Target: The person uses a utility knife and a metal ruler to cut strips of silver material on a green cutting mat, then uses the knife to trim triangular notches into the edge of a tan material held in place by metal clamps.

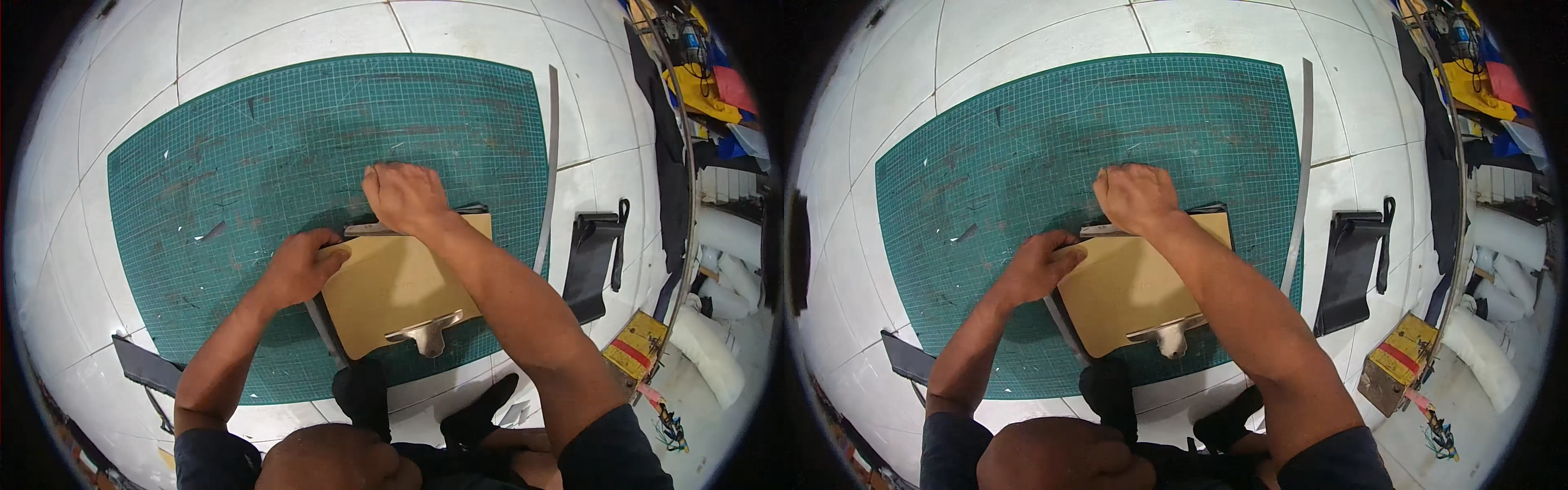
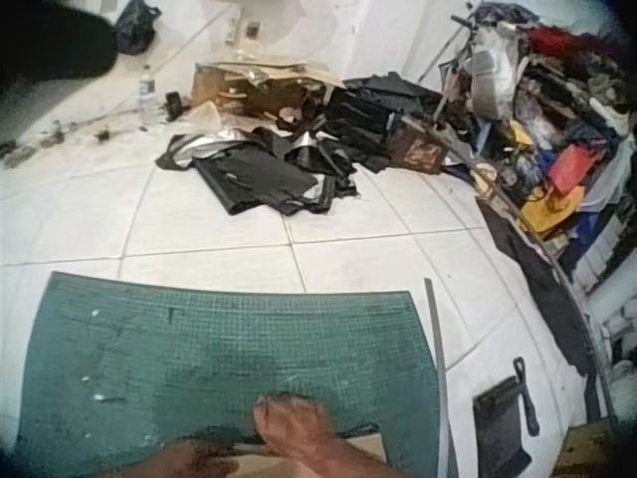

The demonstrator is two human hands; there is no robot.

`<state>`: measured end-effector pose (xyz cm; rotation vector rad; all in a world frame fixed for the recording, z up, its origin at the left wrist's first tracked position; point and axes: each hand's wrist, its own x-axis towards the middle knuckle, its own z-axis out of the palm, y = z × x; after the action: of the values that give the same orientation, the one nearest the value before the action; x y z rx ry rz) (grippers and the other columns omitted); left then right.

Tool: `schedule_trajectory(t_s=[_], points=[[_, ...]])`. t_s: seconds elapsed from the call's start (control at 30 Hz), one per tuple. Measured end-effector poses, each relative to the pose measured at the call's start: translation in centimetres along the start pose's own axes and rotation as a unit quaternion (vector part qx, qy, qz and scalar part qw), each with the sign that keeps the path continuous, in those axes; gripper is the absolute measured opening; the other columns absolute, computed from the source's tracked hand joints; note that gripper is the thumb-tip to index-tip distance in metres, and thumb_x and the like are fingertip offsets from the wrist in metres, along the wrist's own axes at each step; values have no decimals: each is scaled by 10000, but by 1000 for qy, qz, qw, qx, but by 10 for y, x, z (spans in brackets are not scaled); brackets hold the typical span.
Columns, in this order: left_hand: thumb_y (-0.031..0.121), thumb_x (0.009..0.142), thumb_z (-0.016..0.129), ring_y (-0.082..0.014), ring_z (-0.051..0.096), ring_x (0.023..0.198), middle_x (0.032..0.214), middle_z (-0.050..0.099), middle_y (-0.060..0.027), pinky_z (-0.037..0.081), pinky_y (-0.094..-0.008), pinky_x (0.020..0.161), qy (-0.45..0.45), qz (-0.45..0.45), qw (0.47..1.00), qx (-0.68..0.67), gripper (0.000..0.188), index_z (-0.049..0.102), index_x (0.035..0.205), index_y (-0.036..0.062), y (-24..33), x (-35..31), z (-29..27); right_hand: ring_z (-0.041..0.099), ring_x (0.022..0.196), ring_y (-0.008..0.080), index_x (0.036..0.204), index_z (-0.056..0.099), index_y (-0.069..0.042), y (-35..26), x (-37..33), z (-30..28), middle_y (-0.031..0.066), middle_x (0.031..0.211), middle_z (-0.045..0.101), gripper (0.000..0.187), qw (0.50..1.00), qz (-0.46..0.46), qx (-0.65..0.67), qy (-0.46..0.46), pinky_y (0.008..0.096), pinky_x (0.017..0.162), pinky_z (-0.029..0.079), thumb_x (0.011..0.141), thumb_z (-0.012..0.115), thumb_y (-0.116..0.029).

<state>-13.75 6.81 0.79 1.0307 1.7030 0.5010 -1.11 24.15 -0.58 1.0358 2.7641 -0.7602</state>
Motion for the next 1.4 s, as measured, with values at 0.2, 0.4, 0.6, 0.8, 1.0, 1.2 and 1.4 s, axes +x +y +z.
schedule_trajectory(t_s=[0.2, 0.4, 0.6, 0.8, 1.0, 1.2, 1.4], points=[[223, 938, 611, -181, 640, 780, 846, 685, -134, 511, -357, 717, -12, -21, 1000, -17, 280, 659, 1064, -22, -1, -1, -1, 675, 803, 385, 826, 679, -26, 4, -1, -4, 192, 823, 699, 435, 999, -37, 13, -28, 507, 797, 521, 978, 386, -309], [223, 942, 603, -165, 627, 791, 852, 677, -129, 501, -346, 714, -8, 1, 999, -42, 264, 650, 1057, -10, -9, 0, 4, 662, 806, 392, 814, 654, -25, 2, -6, 8, 202, 827, 684, 384, 994, -91, -14, -57, 503, 761, 525, 964, 421, -291], [230, 908, 627, -298, 670, 758, 856, 683, -192, 502, -410, 689, -7, -2, 999, -32, 263, 655, 1021, -6, 1, -1, -5, 675, 771, 368, 808, 659, -40, -3, -7, 3, 178, 773, 683, 362, 991, -116, -41, -46, 487, 720, 536, 949, 447, -297], [215, 902, 622, -317, 678, 780, 845, 675, -210, 503, -415, 698, 9, 7, 1000, -9, 258, 657, 1021, -10, -2, 1, 2, 679, 814, 354, 810, 668, -39, 1, -13, 9, 175, 818, 695, 400, 993, -116, -28, -25, 497, 764, 522, 951, 429, -327], [217, 923, 618, -200, 627, 784, 865, 675, -156, 491, -361, 712, -1, 6, 1000, 15, 272, 653, 1032, -30, -2, 3, 1, 668, 894, 374, 868, 689, -18, 0, -18, -1, 198, 881, 700, 465, 996, -61, -2, -62, 507, 850, 495, 962, 426, -390], [201, 926, 619, -136, 586, 738, 817, 656, -59, 473, -312, 670, 18, -1, 1000, -15, 239, 657, 1000, -23, -7, 1, -19, 644, 981, 349, 1072, 656, -35, 24, -47, -55, 190, 1070, 644, 499, 986, -90, 13, 141, 479, 893, 488, 942, 550, -505], [221, 876, 673, -187, 618, 779, 845, 673, -82, 484, -350, 705, 87, -89, 991, 54, 243, 671, 1003, 14, -42, -14, -80, 643, 914, 315, 1051, 613, 7, 109, -155, -83, 192, 1020, 630, 340, 963, 171, 113, 176, 397, 787, 513, 899, 701, -284]])
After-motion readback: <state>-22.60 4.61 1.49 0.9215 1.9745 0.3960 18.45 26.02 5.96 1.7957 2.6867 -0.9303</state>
